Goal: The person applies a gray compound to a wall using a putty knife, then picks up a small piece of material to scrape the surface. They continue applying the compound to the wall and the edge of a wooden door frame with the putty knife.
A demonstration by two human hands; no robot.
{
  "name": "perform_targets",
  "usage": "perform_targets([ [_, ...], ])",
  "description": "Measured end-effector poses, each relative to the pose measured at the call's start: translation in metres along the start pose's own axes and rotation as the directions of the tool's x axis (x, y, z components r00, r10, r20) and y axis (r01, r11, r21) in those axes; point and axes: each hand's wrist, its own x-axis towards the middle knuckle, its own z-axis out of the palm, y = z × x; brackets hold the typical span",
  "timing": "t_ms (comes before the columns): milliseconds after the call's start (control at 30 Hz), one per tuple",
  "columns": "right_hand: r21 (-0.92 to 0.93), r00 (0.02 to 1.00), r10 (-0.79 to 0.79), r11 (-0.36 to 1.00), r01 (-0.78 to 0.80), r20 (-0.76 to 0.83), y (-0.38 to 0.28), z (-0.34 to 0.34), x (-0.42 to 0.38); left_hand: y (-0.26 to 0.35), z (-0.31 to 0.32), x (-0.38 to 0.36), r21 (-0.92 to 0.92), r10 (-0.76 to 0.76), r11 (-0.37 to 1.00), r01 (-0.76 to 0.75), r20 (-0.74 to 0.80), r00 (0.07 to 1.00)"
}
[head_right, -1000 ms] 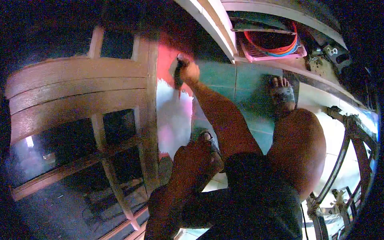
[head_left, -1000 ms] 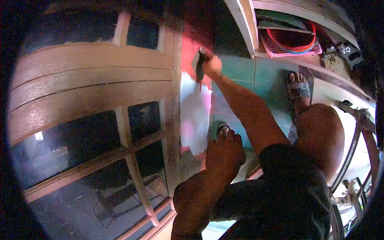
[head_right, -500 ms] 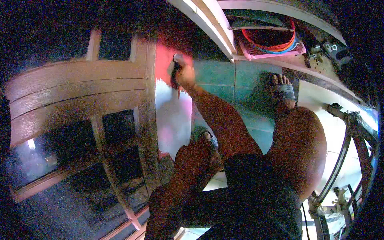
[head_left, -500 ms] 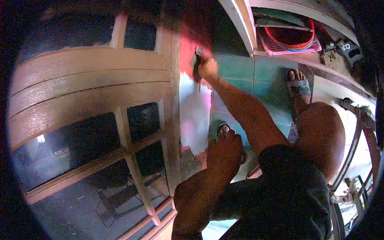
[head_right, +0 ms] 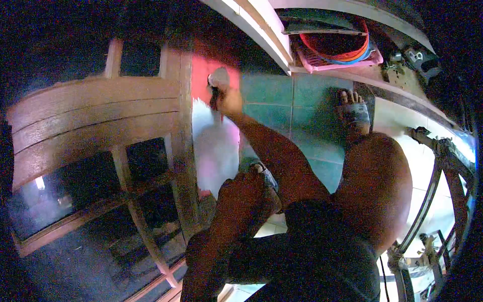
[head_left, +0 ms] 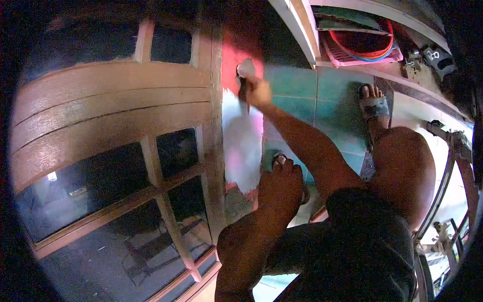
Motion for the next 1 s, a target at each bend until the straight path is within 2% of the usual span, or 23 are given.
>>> perform_targets([
  [33, -0.035, 0.996, 0.021, 0.999, -0.024, -0.086, -0.012, 0.002, -0.013, -0.004, -0.001, -0.002, -0.001, 0.021, 1.0, -0.021, -0.041, 0.999],
  [67, 0.17, 0.991, 0.123, 0.979, -0.113, -0.05, -0.024, -0.002, -0.021, -0.007, -0.002, -0.002, -0.002, 0.044, 0.999, -0.044, -0.084, 0.996],
  [133, 0.005, 0.98, -0.162, 0.987, 0.163, -0.114, -0.015, -0.003, -0.035, -0.007, -0.006, -0.001, -0.009, 0.048, 0.999, -0.049, -0.087, 0.995],
  [267, -0.023, 0.977, -0.212, 0.977, 0.212, 0.0, -0.001, -0.02, -0.042, 0.002, -0.028, -0.002, -0.066, 0.061, 0.996, -0.064, -0.04, 0.997],
  [333, 0.137, 1.0, -0.006, 0.991, 0.006, 0.003, -0.008, -0.035, -0.036, 0.002, -0.025, -0.003, -0.061, 0.058, 0.996, -0.061, -0.059, 0.997],
  [367, 0.045, 0.989, 0.09, 0.995, -0.085, -0.116, 0.003, -0.023, -0.024, 0.001, -0.021, -0.004, -0.064, 0.053, 0.996, -0.058, -0.072, 0.996],
  [400, 0.047, 0.99, 0.093, 0.995, -0.088, -0.107, 0.016, -0.015, -0.018, 0.0, -0.018, -0.004, -0.069, 0.045, 0.996, -0.05, -0.068, 0.997],
  [467, 0.071, 0.925, 0.23, 0.973, -0.219, -0.303, 0.0, -0.022, -0.001, 0.0, -0.014, -0.002, -0.072, 0.017, 0.997, -0.02, -0.043, 0.999],
  [500, 0.075, 0.946, 0.24, 0.971, -0.229, -0.218, -0.003, -0.017, 0.007, -0.002, -0.009, -0.003, -0.07, 0.017, 0.997, -0.02, -0.043, 0.999],
  [533, 0.077, 0.946, 0.239, 0.971, -0.227, -0.22, -0.008, -0.01, 0.007, -0.003, -0.002, -0.004, -0.041, 0.031, 0.999, -0.034, -0.071, 0.997],
  [600, -0.055, 0.964, 0.264, 0.963, -0.264, 0.004, -0.019, 0.002, 0.001, -0.004, 0.006, -0.005, -0.009, 0.049, 0.999, -0.051, -0.102, 0.994],
  [633, -0.019, 0.983, 0.17, 0.985, -0.172, -0.07, -0.02, 0.003, -0.01, -0.004, 0.009, -0.006, -0.011, 0.04, 0.999, -0.041, -0.082, 0.996],
  [667, -0.023, 0.983, 0.17, 0.985, -0.172, -0.072, -0.019, 0.001, -0.019, -0.003, 0.011, -0.006, -0.016, 0.032, 0.999, -0.033, -0.062, 0.998],
  [700, -0.014, 0.995, 0.058, 0.998, -0.06, -0.078, -0.013, 0.002, -0.029, -0.002, 0.007, -0.004, -0.016, 0.036, 0.999, -0.037, -0.06, 0.998],
  [767, 0.042, 0.991, -0.115, 0.992, 0.118, -0.068, -0.01, -0.008, -0.042, 0.001, -0.007, -0.002, -0.073, 0.009, 0.997, 0.0, 0.118, 0.993],
  [800, 0.043, 0.991, -0.114, 0.992, 0.117, -0.066, -0.005, -0.014, -0.043, 0.0, -0.004, -0.002, -0.074, 0.007, 0.997, 0.002, 0.12, 0.993],
  [867, 0.083, 0.995, -0.099, 0.992, 0.099, 0.0, 0.003, -0.024, -0.042, -0.002, 0.004, -0.005, -0.015, 0.072, 0.997, -0.073, -0.058, 0.996],
  [900, 0.087, 0.998, 0.034, 0.996, -0.029, -0.057, 0.015, -0.02, -0.036, -0.003, 0.005, -0.005, -0.017, 0.068, 0.997, -0.069, -0.057, 0.996],
  [933, 0.088, 0.998, 0.035, 0.996, -0.031, -0.049, 0.015, -0.02, -0.026, -0.003, 0.006, -0.006, -0.002, 0.058, 0.998, -0.058, -0.101, 0.993],
  [1000, 0.064, 0.922, 0.202, 0.979, -0.192, -0.331, 0.016, -0.023, -0.009, -0.003, 0.007, -0.007, 0.009, 0.047, 0.999, -0.046, -0.144, 0.988],
])
